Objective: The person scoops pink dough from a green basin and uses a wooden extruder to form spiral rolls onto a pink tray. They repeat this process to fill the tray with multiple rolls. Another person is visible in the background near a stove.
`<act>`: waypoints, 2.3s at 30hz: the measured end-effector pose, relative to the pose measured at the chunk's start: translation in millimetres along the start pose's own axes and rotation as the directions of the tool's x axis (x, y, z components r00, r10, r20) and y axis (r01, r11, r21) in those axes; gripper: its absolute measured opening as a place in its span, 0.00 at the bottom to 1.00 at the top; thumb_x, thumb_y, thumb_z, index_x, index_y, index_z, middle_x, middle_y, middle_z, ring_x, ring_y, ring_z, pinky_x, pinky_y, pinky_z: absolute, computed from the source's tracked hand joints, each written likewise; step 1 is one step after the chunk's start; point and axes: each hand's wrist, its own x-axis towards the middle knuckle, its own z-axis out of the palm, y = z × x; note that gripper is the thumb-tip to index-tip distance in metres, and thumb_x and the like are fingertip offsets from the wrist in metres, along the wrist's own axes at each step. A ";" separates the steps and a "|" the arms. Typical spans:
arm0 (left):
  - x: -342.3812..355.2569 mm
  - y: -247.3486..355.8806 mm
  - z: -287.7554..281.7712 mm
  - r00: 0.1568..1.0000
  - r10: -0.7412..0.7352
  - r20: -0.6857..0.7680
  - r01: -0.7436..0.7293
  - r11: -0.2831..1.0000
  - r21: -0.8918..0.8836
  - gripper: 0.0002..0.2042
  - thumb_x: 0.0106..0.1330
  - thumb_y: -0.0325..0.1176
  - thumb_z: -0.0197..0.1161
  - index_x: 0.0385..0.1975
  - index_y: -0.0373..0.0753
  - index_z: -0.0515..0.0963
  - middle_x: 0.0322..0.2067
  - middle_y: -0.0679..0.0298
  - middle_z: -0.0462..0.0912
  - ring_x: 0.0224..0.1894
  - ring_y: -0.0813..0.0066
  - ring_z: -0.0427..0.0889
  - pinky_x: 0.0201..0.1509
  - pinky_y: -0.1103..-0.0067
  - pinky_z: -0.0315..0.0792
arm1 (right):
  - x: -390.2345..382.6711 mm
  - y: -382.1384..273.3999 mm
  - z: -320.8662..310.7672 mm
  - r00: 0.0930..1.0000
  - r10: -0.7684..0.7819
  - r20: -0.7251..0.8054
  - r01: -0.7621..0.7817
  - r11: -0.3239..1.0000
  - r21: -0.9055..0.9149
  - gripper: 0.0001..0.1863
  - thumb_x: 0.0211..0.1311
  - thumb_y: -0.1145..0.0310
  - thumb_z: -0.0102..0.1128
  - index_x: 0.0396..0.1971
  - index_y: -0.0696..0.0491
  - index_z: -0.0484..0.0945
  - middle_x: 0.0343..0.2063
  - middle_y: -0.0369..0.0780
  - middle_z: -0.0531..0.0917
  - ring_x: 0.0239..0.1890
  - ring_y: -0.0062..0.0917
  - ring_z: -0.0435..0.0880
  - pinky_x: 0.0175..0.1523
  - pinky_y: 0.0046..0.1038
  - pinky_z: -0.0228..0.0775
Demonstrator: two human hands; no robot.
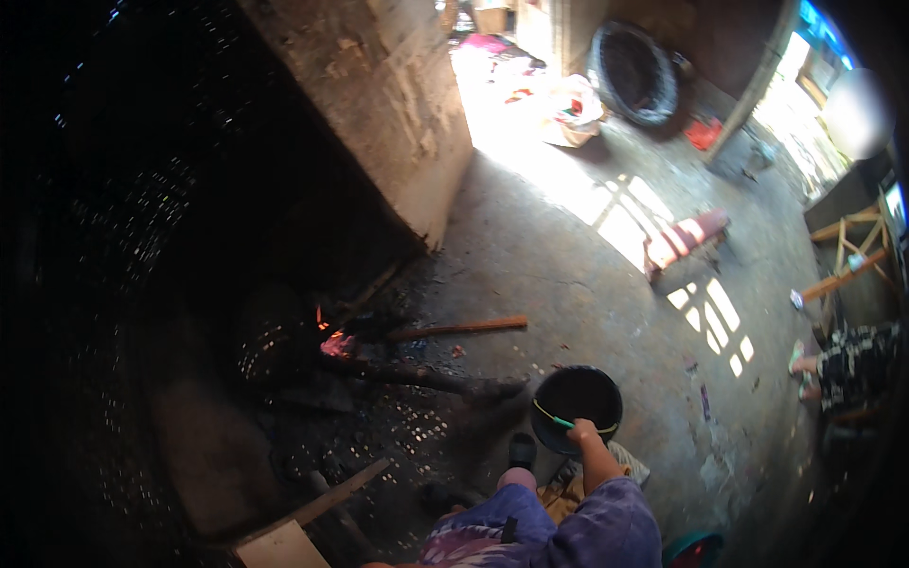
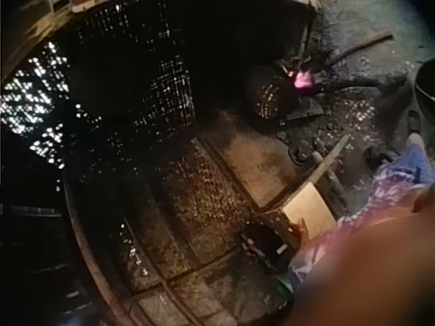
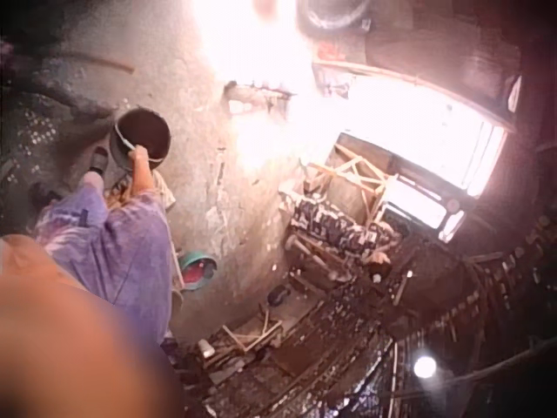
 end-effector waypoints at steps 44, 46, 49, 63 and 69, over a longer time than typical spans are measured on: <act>-42.6 -48.4 38.4 0.958 -0.127 -0.259 0.045 0.953 -0.300 0.55 0.55 0.50 0.70 0.72 0.36 0.34 0.73 0.48 0.35 0.75 0.50 0.34 0.73 0.54 0.32 | -20.3 -400.6 -261.7 0.792 -0.610 0.026 0.603 0.774 -0.192 0.17 0.61 0.54 0.60 0.40 0.52 0.81 0.26 0.38 0.83 0.23 0.26 0.82 0.27 0.28 0.70; -51.9 -43.1 18.7 0.976 -0.167 -0.137 0.115 0.939 -0.324 0.56 0.56 0.50 0.69 0.71 0.34 0.33 0.73 0.48 0.35 0.75 0.51 0.33 0.73 0.52 0.30 | -36.1 -412.0 -261.2 0.794 -0.600 0.091 0.607 0.785 -0.119 0.18 0.61 0.54 0.63 0.43 0.51 0.80 0.24 0.36 0.82 0.21 0.23 0.81 0.20 0.25 0.67; -55.0 -43.5 23.8 0.975 -0.173 -0.139 0.125 0.947 -0.296 0.54 0.57 0.51 0.67 0.71 0.33 0.35 0.72 0.47 0.36 0.75 0.51 0.35 0.73 0.53 0.32 | -10.2 -364.5 -280.9 0.813 -0.515 0.272 0.581 0.748 -0.322 0.18 0.61 0.54 0.62 0.44 0.50 0.80 0.27 0.36 0.83 0.24 0.25 0.84 0.21 0.25 0.69; -49.3 -27.2 51.0 0.961 -0.158 -0.227 0.127 0.981 -0.145 0.35 0.70 0.45 0.53 0.70 0.35 0.47 0.70 0.52 0.52 0.70 0.61 0.55 0.73 0.66 0.44 | -96.8 -208.1 -337.7 0.995 -0.007 0.101 0.013 0.998 -0.057 0.21 0.63 0.54 0.61 0.52 0.48 0.74 0.43 0.41 0.83 0.34 0.33 0.86 0.41 0.40 0.72; -56.6 -43.8 27.7 0.847 -0.087 -0.524 -0.060 0.965 -0.257 0.47 0.56 0.36 0.69 0.72 0.41 0.44 0.69 0.46 0.51 0.71 0.48 0.51 0.73 0.57 0.40 | -142.4 -225.2 -312.2 0.994 -0.039 0.104 0.047 0.996 -0.074 0.20 0.65 0.56 0.58 0.53 0.51 0.74 0.43 0.41 0.83 0.37 0.32 0.85 0.41 0.36 0.75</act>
